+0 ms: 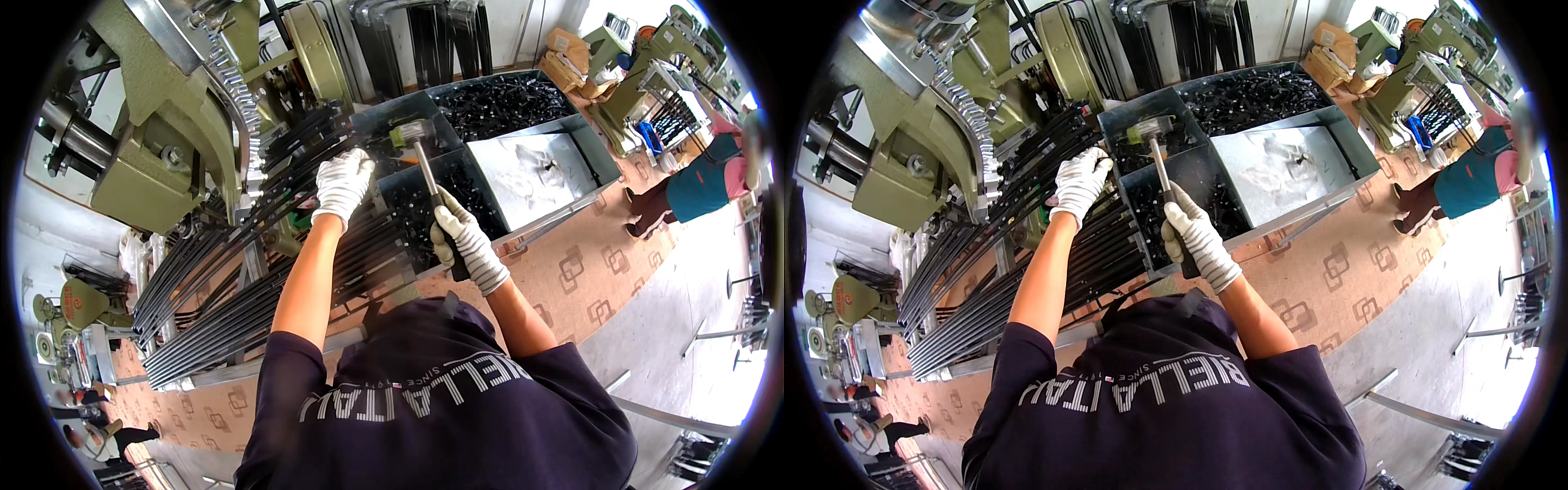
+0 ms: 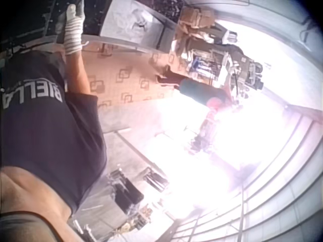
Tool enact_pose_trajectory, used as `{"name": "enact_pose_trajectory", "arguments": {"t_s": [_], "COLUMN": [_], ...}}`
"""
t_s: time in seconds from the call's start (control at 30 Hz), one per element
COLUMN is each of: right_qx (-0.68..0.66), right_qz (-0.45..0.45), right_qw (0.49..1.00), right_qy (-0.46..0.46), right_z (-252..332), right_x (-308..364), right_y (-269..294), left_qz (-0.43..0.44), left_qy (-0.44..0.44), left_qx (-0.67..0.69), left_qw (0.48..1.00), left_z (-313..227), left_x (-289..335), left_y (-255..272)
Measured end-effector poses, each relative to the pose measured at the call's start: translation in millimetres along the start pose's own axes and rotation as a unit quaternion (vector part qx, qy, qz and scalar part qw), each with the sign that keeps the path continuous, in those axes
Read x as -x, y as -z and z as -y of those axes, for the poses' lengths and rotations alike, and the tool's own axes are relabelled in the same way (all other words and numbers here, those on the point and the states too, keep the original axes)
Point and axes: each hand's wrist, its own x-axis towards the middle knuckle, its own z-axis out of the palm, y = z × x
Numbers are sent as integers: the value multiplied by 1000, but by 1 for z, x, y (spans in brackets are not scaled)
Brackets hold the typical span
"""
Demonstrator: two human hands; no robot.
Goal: The person bundles metal frames using plastic wrap and then attaches components to a frame using a press machine and a hammer.
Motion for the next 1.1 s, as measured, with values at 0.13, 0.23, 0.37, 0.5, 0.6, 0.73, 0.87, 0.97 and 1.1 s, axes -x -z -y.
{"name": "enact_pose_trajectory", "arguments": {"t_s": [0.13,0.23,0.37,0.5,0.6,0.73,0.87,0.97,1.1], "right_qx": [-16,-42,-14,117,252,585,781,624,169], "right_qz": [20,13,-38,-75,-63,-4,-33,-66,9], "right_qw": [1000,999,999,989,960,799,619,775,985], "right_qy": [-16,-18,-13,-57,-104,-139,77,78,-17], "right_z": [-10,-15,-15,3,21,12,17,24,-3], "right_x": [-5,-6,-17,-3,17,21,-21,-86,-158], "right_y": [-1,-4,-5,22,16,13,4,-30,-31], "left_qz": [-4,2,-15,-20,-23,-4,4,24,0], "left_qy": [28,43,43,62,54,68,57,84,63], "left_qx": [59,91,111,158,124,157,129,147,155], "left_qw": [998,995,993,985,991,985,990,985,986], "left_z": [-1,-6,-6,-1,-4,-3,-2,-2,1], "left_x": [3,5,5,7,7,6,9,9,8], "left_y": [2,11,11,8,13,9,12,14,9]}}
